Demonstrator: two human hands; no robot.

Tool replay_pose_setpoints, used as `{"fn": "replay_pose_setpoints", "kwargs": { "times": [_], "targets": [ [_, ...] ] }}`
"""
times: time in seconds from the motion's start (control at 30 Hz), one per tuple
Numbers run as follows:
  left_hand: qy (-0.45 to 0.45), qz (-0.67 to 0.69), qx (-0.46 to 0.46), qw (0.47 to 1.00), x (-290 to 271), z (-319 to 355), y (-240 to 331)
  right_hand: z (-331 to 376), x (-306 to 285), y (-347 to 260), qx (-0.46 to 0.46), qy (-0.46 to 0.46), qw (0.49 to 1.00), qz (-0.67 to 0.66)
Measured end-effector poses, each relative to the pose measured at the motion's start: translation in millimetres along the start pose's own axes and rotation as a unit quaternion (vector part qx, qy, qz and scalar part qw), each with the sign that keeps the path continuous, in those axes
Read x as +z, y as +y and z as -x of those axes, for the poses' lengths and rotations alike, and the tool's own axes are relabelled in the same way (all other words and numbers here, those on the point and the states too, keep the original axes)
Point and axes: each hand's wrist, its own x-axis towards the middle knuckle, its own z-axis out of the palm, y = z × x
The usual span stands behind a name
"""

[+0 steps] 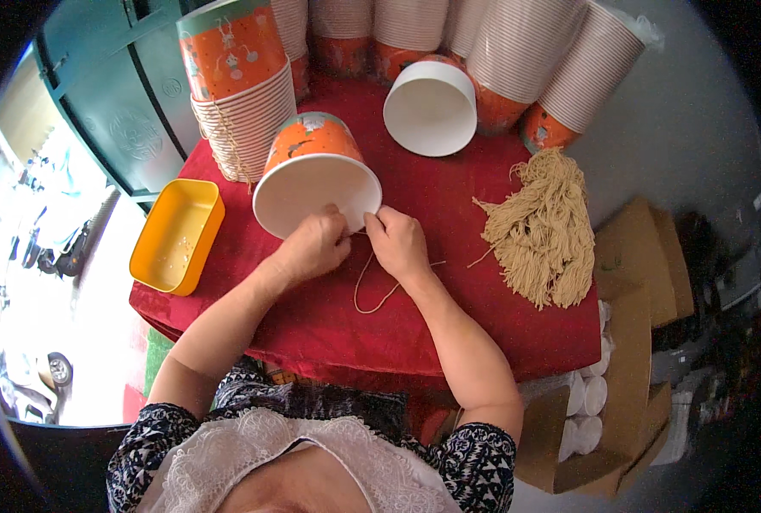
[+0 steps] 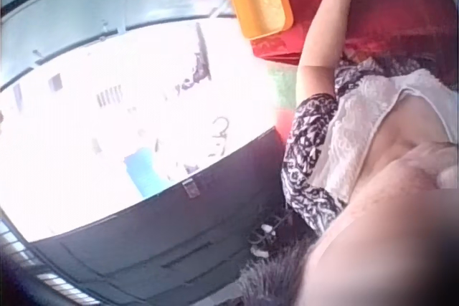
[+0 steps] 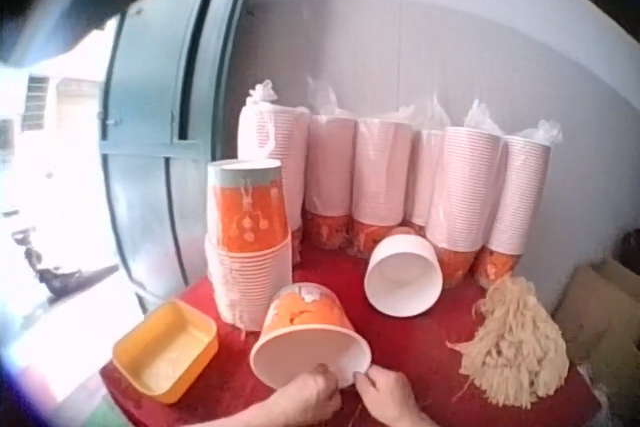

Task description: Manually attaching thin cord handles to printed paper buckets.

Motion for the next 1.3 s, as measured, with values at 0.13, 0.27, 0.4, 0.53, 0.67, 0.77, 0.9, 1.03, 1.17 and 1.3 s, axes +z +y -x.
{"fn": "replay_pose_setpoints", "kwargs": {
  "times": [0.13, 0.27, 0.4, 0.53, 0.67, 0.77, 0.9, 1.03, 1.17, 1.3],
  "targets": [
    [-0.020, 0.111, 0.081, 0.990, -27, 25, 43, 2, -9, 13, 0.004, 0.017, 0.998, -0.067],
    [0.094, 0.148, 0.199, 0.964, -85, 72, 75, 0, -17, 9, -0.041, 0.015, 0.998, -0.054],
    [0.160, 0.049, 0.188, 0.968, -131, 96, 74, 2, -38, 3, -0.051, -0.022, 0.998, -0.021],
    [0.090, -0.041, 0.095, 0.990, -160, 102, 67, 1, -47, -23, -0.106, -0.084, 0.991, -0.023],
    [-0.005, -0.097, 0.065, 0.993, -160, 100, 61, -5, -43, -36, -0.177, -0.142, 0.974, -0.013],
    [0.029, -0.098, 0.056, 0.993, -147, 105, 53, -6, -52, -54, -0.157, -0.166, 0.973, 0.027],
    [0.097, -0.090, 0.051, 0.990, -137, 114, 52, 0, -53, -67, -0.154, -0.148, 0.977, -0.020],
    [0.211, -0.087, 0.010, 0.974, -120, 122, 46, 23, -66, -86, -0.073, -0.093, 0.987, -0.113],
    [0.302, -0.068, -0.069, 0.948, -97, 125, 43, 60, -85, -115, 0.045, -0.116, 0.941, -0.314],
    [0.347, -0.033, -0.136, 0.927, -81, 117, 50, 95, -89, -123, -0.038, -0.150, 0.898, -0.411]
  ]
}}
